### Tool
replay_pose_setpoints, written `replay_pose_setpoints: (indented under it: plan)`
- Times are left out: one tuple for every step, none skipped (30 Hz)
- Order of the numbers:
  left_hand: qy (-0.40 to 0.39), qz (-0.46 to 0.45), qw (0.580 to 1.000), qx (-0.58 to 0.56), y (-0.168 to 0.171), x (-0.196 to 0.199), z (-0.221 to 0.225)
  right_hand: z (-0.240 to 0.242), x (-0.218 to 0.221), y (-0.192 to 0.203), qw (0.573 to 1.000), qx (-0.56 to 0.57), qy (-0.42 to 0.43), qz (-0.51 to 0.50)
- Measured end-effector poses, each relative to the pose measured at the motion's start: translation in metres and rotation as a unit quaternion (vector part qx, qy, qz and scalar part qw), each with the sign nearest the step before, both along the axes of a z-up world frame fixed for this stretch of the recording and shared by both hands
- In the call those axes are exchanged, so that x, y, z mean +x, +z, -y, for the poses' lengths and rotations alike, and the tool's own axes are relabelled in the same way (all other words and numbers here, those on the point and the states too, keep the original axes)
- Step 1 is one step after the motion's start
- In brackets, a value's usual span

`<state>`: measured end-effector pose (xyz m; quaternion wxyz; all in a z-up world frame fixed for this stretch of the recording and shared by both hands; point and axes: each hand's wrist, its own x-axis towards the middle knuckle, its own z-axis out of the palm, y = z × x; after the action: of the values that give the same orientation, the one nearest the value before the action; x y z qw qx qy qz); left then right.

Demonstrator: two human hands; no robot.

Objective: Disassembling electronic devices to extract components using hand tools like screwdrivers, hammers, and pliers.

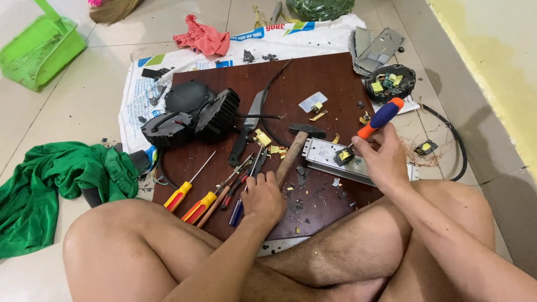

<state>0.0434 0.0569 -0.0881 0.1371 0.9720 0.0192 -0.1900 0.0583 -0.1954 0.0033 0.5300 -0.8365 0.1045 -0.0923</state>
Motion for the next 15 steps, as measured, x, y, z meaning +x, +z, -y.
replay_pose_setpoints:
  plan:
    - [0.001, -0.001, 1.000, 0.000, 0.000, 0.000, 0.000, 0.001, 0.000, -0.002, 1.000, 0.000, 0.001, -0.001]
    - [0.001, -0.001, 1.000, 0.002, -0.001, 0.000, 0.000, 0.002, 0.000, -0.003, 0.999, -0.032, -0.001, -0.002]
    - [0.001, -0.001, 1.000, 0.004, -0.001, 0.000, 0.000, 0.003, 0.000, -0.005, 0.998, -0.065, -0.003, -0.004]
    - [0.001, -0.002, 1.000, 0.004, -0.002, 0.000, 0.000, 0.002, 0.000, -0.004, 0.998, -0.065, -0.003, -0.005]
    - [0.003, 0.002, 1.000, 0.001, -0.003, 0.000, 0.000, 0.001, -0.001, -0.004, 0.997, -0.081, -0.004, -0.002]
    - [0.004, 0.006, 1.000, -0.002, -0.003, -0.001, 0.000, 0.001, -0.002, -0.003, 0.995, -0.096, -0.006, 0.000]
    - [0.004, 0.006, 1.000, -0.002, -0.003, 0.000, 0.000, 0.001, -0.002, -0.003, 0.995, -0.096, -0.006, 0.000]
    - [0.004, 0.003, 1.000, 0.002, -0.002, 0.000, 0.000, 0.001, -0.003, -0.004, 0.995, -0.097, -0.006, 0.001]
    - [0.005, 0.000, 1.000, 0.006, -0.002, 0.000, 0.000, 0.001, -0.004, -0.004, 0.995, -0.097, -0.006, 0.002]
    - [0.005, 0.000, 1.000, 0.005, -0.001, -0.001, 0.001, 0.000, -0.004, -0.002, 0.995, -0.098, -0.006, 0.002]
    - [0.006, 0.002, 1.000, 0.007, 0.000, -0.001, 0.001, 0.000, -0.004, 0.000, 0.995, -0.101, 0.000, 0.000]
    - [0.008, 0.005, 1.000, 0.009, 0.002, -0.002, 0.002, -0.001, -0.004, 0.002, 0.995, -0.104, 0.007, -0.002]
    - [0.008, 0.004, 1.000, 0.009, -0.001, -0.001, 0.001, -0.001, -0.004, 0.003, 0.994, -0.105, 0.008, -0.002]
    - [0.008, 0.006, 1.000, 0.007, -0.003, -0.001, 0.001, 0.000, -0.003, 0.004, 0.993, -0.117, 0.011, -0.005]
    - [0.007, 0.007, 1.000, 0.005, -0.005, 0.000, 0.001, 0.000, -0.003, 0.006, 0.991, -0.130, 0.014, -0.008]
